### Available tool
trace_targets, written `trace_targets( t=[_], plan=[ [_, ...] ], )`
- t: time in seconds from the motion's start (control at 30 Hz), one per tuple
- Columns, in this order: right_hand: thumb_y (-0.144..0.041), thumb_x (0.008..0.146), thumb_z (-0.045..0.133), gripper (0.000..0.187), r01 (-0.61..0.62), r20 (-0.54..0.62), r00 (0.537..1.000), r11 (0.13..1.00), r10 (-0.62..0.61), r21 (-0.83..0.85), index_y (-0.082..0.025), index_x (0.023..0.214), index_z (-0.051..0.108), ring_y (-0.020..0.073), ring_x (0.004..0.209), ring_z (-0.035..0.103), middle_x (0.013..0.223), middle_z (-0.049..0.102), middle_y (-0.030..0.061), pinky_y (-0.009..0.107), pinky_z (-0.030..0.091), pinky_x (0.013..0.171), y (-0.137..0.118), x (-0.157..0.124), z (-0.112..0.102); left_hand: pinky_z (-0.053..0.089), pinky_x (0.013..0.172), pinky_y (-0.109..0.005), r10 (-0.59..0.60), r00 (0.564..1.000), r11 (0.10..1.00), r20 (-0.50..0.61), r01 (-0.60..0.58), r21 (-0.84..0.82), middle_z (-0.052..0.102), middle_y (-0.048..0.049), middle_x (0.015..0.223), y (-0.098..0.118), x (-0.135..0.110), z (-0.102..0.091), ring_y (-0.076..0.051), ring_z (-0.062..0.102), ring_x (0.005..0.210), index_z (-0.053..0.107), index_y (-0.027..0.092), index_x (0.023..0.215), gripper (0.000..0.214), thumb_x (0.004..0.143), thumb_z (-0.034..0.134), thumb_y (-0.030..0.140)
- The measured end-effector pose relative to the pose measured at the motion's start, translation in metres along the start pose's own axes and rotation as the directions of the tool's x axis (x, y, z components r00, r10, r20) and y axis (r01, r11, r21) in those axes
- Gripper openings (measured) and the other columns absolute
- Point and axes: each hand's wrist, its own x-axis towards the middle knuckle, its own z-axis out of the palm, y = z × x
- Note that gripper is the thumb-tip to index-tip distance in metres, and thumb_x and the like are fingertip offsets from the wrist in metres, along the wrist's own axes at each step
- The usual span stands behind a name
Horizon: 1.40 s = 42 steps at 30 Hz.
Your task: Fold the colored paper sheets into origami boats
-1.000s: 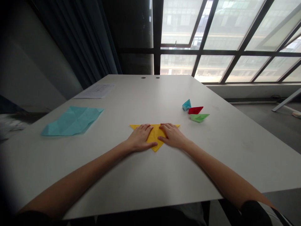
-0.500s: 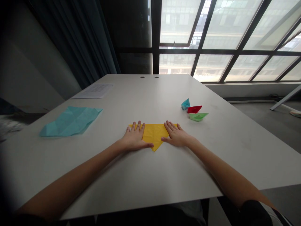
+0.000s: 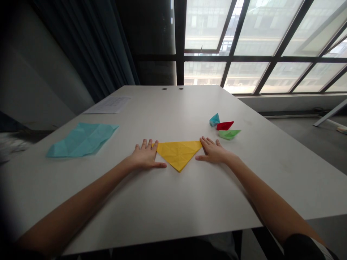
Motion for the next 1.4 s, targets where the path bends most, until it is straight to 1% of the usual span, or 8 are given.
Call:
trace_targets(
  t=[0.23,0.47,0.77,0.93,1.03,1.17,1.27,1.4],
  plan=[
    [-0.051,0.079,0.042,0.057,0.241,-0.250,0.946,0.963,-0.206,0.119,-0.020,0.127,0.040,0.0255,0.109,0.048,0.117,0.054,0.0100,0.042,0.034,0.094,-0.004,0.002,-0.011,0.019,0.097,-0.054,0.260,0.959,0.960,-0.111,-0.269,-0.074,0.025,-0.0128,0.141,-0.008,0.006,-0.016,-0.037,0.015,0.128,0.028,0.024,0.133,0.095,0.056,0.042,0.077],
    [-0.041,0.084,0.039,0.035,0.303,-0.358,0.906,0.937,-0.228,0.172,-0.019,0.101,0.060,0.0206,0.083,0.058,0.090,0.065,0.0077,0.034,0.043,0.077,-0.007,0.005,-0.013,0.035,0.087,-0.031,0.358,0.912,0.911,-0.200,-0.388,-0.138,0.053,-0.0080,0.117,-0.011,0.007,-0.023,-0.025,0.048,0.106,0.049,0.024,0.118,0.071,0.062,0.050,0.067],
    [-0.041,0.085,0.034,0.036,0.207,-0.547,0.836,0.942,-0.030,0.263,-0.018,0.074,0.059,0.0127,0.055,0.050,0.063,0.059,0.0014,0.024,0.038,0.054,-0.021,0.000,-0.014,0.041,0.073,-0.023,0.473,0.866,0.719,-0.160,-0.484,-0.498,0.061,-0.0062,0.104,-0.014,0.001,-0.035,-0.020,0.057,0.088,0.055,0.019,0.110,0.060,0.065,0.056,0.057],
    [-0.046,0.082,0.037,0.039,0.110,-0.558,0.815,0.906,0.152,0.408,-0.017,0.066,0.057,0.0098,0.047,0.044,0.050,0.050,-0.0022,0.021,0.031,0.045,-0.022,0.003,-0.011,0.036,0.048,-0.019,0.324,0.922,0.681,-0.211,-0.383,-0.624,0.061,-0.0008,0.065,-0.013,0.007,-0.029,-0.014,0.054,0.059,0.062,0.014,0.072,0.037,0.068,0.054,0.050],
    [-0.051,0.079,0.043,0.038,0.095,-0.464,0.852,0.800,0.243,0.593,-0.017,0.069,0.059,0.0100,0.046,0.046,0.051,0.052,-0.0013,0.020,0.032,0.041,-0.020,0.006,-0.011,0.038,0.048,-0.019,0.276,0.947,0.547,-0.165,-0.296,-0.783,0.061,-0.0009,0.063,-0.016,0.013,-0.023,-0.014,0.056,0.057,0.061,0.013,0.068,0.036,0.067,0.057,0.049],
    [-0.046,0.067,0.062,0.032,0.104,-0.257,0.932,0.493,0.255,0.864,-0.018,0.080,0.059,0.0142,0.058,0.058,0.071,0.064,0.0039,0.022,0.047,0.047,-0.014,0.009,-0.009,0.048,0.061,-0.027,0.258,0.963,0.244,-0.075,-0.140,-0.960,0.067,-0.0066,0.077,-0.022,0.020,-0.015,-0.021,0.062,0.073,0.062,0.012,0.081,0.042,0.064,0.061,0.050],
    [-0.038,0.062,0.070,0.034,0.075,-0.158,0.943,0.277,0.293,0.958,-0.019,0.086,0.058,0.0141,0.062,0.061,0.083,0.066,0.0053,0.024,0.052,0.052,-0.009,0.012,-0.008,0.050,0.068,-0.030,0.219,0.975,0.101,-0.046,-0.070,-0.992,0.068,-0.0087,0.080,-0.024,0.025,-0.011,-0.023,0.063,0.077,0.062,0.012,0.082,0.042,0.065,0.062,0.050],
    [-0.034,0.065,0.069,0.046,0.031,-0.071,0.951,0.137,0.301,0.990,-0.022,0.105,0.050,0.0122,0.061,0.062,0.086,0.067,0.0041,0.024,0.054,0.056,-0.009,0.012,-0.007,0.050,0.075,-0.032,0.185,0.982,-0.049,-0.038,-0.030,-0.998,0.068,-0.0096,0.087,-0.020,0.028,-0.006,-0.021,0.064,0.078,0.062,0.012,0.085,0.038,0.069,0.061,0.046]
  ],
)
